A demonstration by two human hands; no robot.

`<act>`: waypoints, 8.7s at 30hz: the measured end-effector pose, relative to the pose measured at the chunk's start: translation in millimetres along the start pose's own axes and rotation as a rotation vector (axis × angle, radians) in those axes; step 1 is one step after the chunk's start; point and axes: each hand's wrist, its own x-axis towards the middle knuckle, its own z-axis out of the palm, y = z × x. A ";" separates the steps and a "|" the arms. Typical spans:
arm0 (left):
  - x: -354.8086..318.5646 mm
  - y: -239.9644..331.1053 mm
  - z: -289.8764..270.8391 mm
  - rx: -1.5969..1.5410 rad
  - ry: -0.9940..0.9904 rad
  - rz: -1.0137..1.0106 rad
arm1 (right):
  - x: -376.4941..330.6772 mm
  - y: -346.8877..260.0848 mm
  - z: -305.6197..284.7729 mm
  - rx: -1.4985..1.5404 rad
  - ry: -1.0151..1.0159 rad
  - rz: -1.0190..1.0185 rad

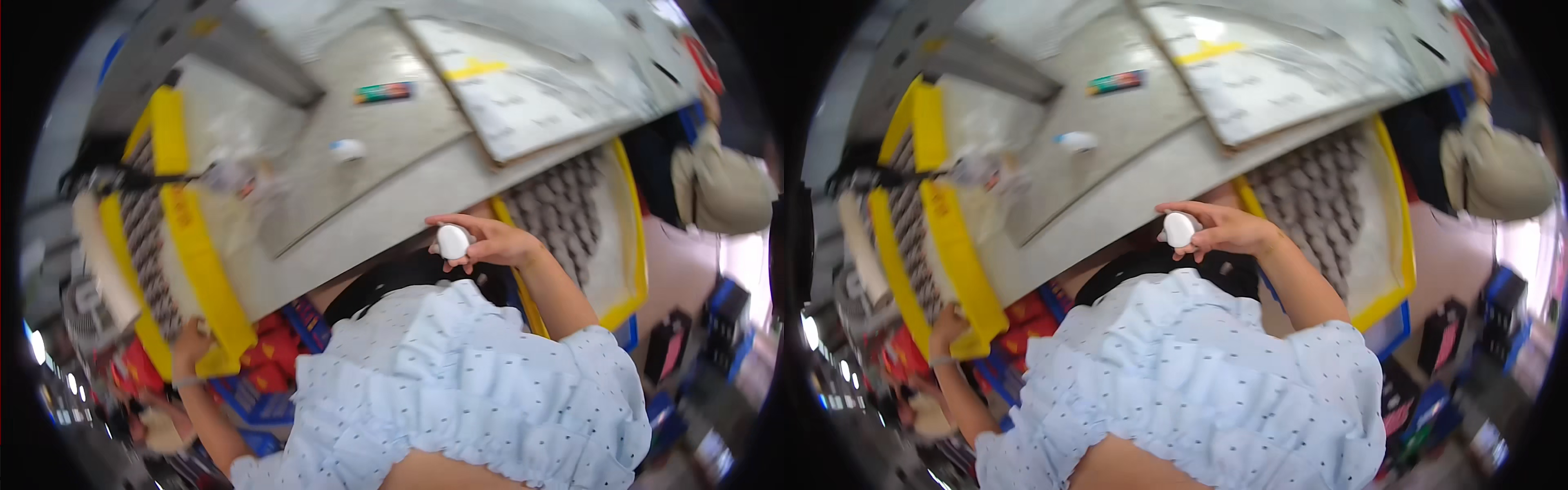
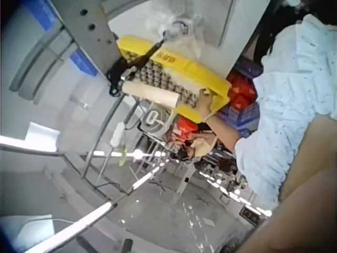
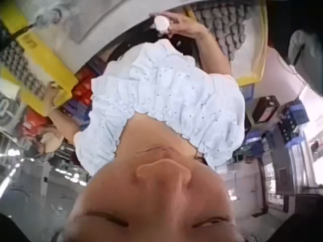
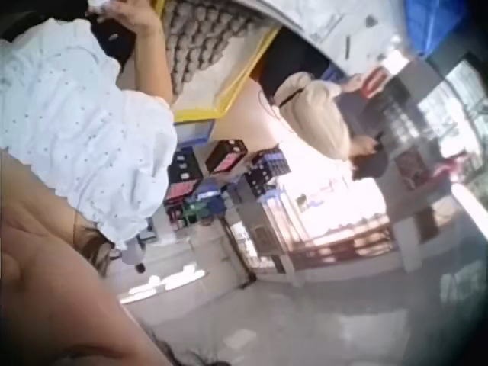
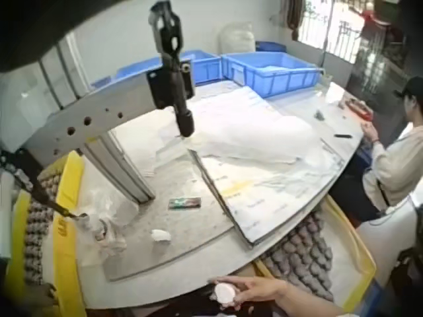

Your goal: Assembling small plastic components by taking them from a tray and using a machine applicator before placing them in a storage bin.

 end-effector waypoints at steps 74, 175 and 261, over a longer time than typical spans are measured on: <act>-76.9 273.8 0.3 -1.906 -0.182 0.959 | 91.1 -60.3 122.0 -1.975 0.345 -1.077; -62.4 287.0 14.3 -1.970 -0.044 0.907 | 99.2 -92.8 23.4 -1.942 0.675 -0.553; -99.7 203.7 -164.7 -0.795 1.761 1.464 | 140.2 11.9 59.8 -1.094 0.398 -0.868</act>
